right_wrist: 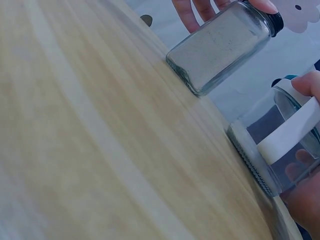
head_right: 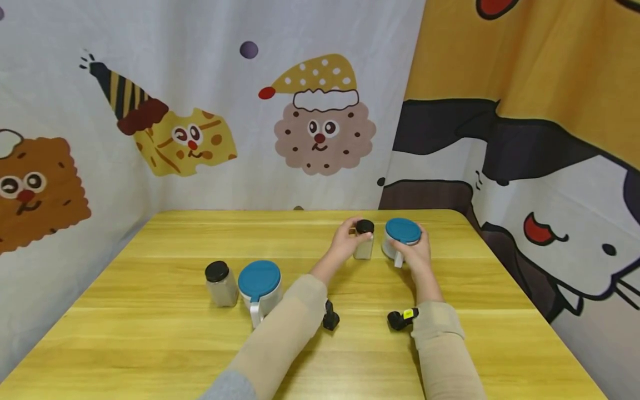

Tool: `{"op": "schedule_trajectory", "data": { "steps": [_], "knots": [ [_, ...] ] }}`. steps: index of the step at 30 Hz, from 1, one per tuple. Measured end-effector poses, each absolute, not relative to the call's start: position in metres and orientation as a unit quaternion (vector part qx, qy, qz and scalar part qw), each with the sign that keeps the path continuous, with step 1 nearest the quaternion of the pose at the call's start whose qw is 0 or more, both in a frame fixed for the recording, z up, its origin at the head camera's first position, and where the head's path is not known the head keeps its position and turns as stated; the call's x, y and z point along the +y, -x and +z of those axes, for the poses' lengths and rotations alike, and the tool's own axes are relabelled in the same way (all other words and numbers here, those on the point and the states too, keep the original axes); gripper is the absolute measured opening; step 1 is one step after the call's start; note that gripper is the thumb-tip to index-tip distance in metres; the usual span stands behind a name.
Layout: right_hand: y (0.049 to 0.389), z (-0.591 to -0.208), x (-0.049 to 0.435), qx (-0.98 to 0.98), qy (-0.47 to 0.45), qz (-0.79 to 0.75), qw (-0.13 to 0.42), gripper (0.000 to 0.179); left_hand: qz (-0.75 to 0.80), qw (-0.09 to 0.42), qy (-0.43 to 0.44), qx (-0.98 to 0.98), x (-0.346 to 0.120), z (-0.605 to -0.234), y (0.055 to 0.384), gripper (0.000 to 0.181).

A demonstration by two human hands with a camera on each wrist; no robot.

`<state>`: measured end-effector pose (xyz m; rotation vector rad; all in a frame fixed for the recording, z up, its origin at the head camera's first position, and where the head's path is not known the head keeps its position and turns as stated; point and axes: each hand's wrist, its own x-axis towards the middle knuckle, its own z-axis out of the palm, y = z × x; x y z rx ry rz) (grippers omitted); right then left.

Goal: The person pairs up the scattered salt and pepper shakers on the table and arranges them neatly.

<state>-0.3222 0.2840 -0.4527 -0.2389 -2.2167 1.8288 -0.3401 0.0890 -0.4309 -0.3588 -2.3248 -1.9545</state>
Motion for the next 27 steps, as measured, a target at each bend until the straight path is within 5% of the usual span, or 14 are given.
{"op": "schedule_trajectory", "data": {
  "steps": [27],
  "knots": [
    [0.320,-0.447,0.279,-0.772,0.096,0.609,0.158,0.097,-0.645,0.042,0.112,-0.755,0.086,-0.420,0.321,0.041]
  ]
}}
